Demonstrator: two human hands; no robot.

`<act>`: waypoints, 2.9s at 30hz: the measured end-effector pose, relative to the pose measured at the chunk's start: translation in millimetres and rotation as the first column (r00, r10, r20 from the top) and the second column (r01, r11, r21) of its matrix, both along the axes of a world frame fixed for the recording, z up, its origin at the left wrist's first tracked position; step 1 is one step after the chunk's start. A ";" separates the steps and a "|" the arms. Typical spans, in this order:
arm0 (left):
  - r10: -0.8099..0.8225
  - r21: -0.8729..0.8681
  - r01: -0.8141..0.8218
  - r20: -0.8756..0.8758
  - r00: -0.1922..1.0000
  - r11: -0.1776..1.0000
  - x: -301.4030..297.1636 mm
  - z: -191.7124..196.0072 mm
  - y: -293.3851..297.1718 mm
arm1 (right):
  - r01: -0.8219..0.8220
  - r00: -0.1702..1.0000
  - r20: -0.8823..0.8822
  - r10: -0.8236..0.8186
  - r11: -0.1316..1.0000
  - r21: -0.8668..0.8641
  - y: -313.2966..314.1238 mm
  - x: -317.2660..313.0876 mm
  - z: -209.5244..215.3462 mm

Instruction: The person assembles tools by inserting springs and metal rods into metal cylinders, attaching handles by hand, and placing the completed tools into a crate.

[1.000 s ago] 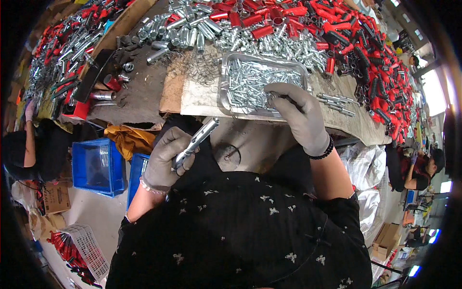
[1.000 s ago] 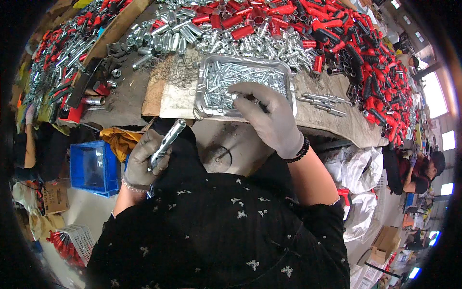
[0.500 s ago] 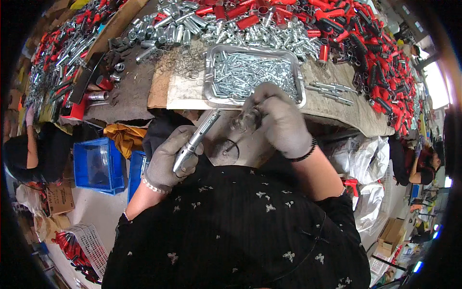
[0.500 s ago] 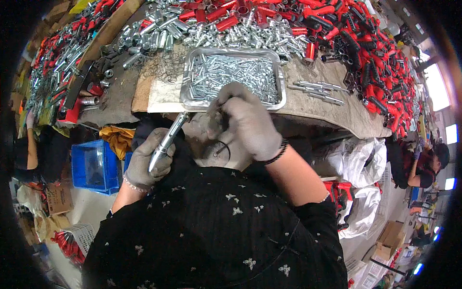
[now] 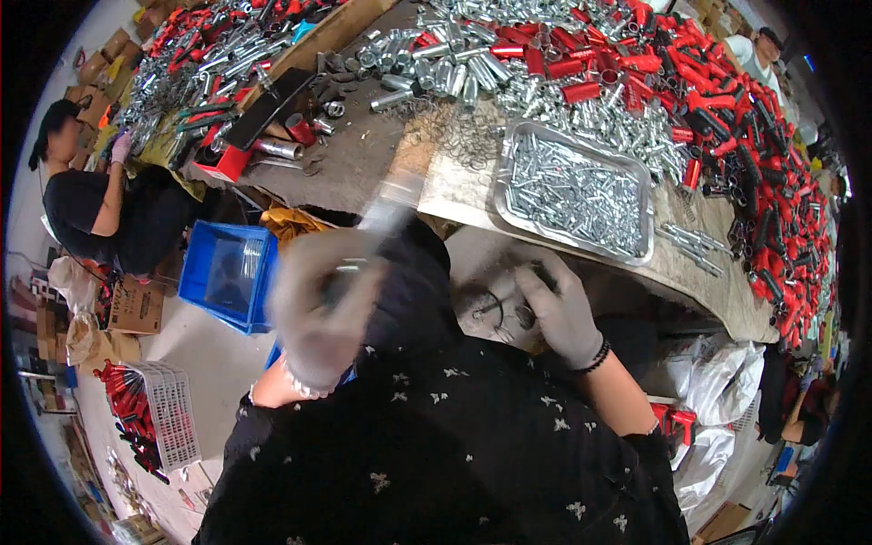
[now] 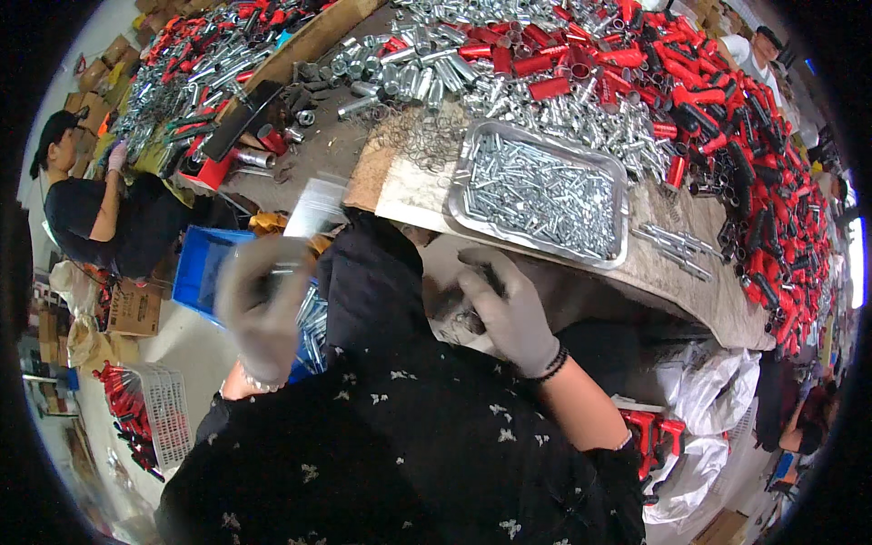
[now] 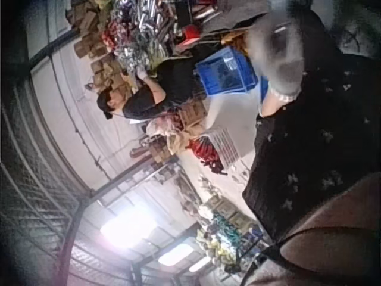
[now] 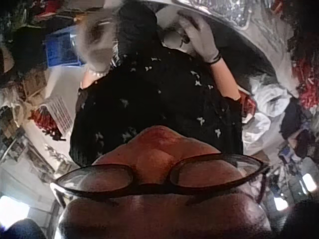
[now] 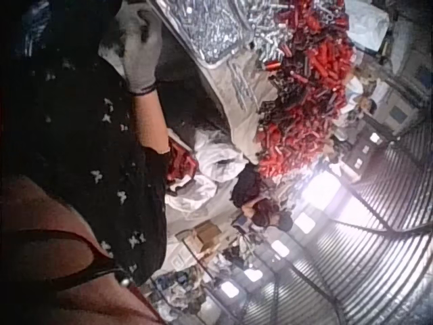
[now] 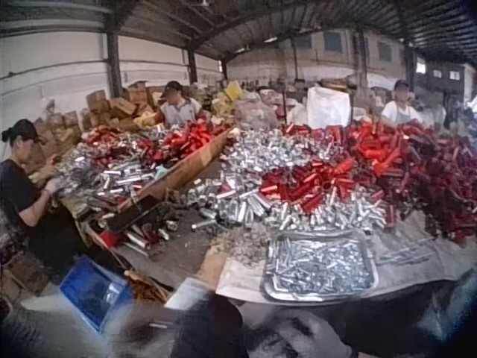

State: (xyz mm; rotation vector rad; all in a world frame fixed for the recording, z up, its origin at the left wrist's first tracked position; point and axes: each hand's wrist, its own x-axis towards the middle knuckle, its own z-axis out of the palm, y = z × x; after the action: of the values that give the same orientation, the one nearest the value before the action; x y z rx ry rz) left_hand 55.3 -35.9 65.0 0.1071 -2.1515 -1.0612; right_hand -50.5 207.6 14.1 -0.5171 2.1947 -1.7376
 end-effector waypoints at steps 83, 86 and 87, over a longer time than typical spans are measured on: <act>-0.856 0.637 0.591 0.475 0.205 0.495 -91.5 -78.1 75.4 | -0.097 0.988 -0.069 0.138 0.903 0.418 98.6 15.5 -30.2; -0.822 0.601 0.564 0.463 0.332 0.567 -90.8 -84.9 62.5 | -0.012 0.988 -0.142 0.064 0.941 0.338 117.5 -18.5 9.4; -0.803 0.601 0.533 0.427 0.416 0.595 -85.5 -85.3 56.0 | 0.051 0.985 -0.172 0.014 0.929 0.367 128.5 -35.1 23.4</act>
State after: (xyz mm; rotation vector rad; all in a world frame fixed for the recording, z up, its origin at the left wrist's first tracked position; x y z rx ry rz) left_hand -30.2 20.2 -20.3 -0.3249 -2.6682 -2.2332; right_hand -85.6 336.1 37.5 -0.5680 2.5746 -1.2756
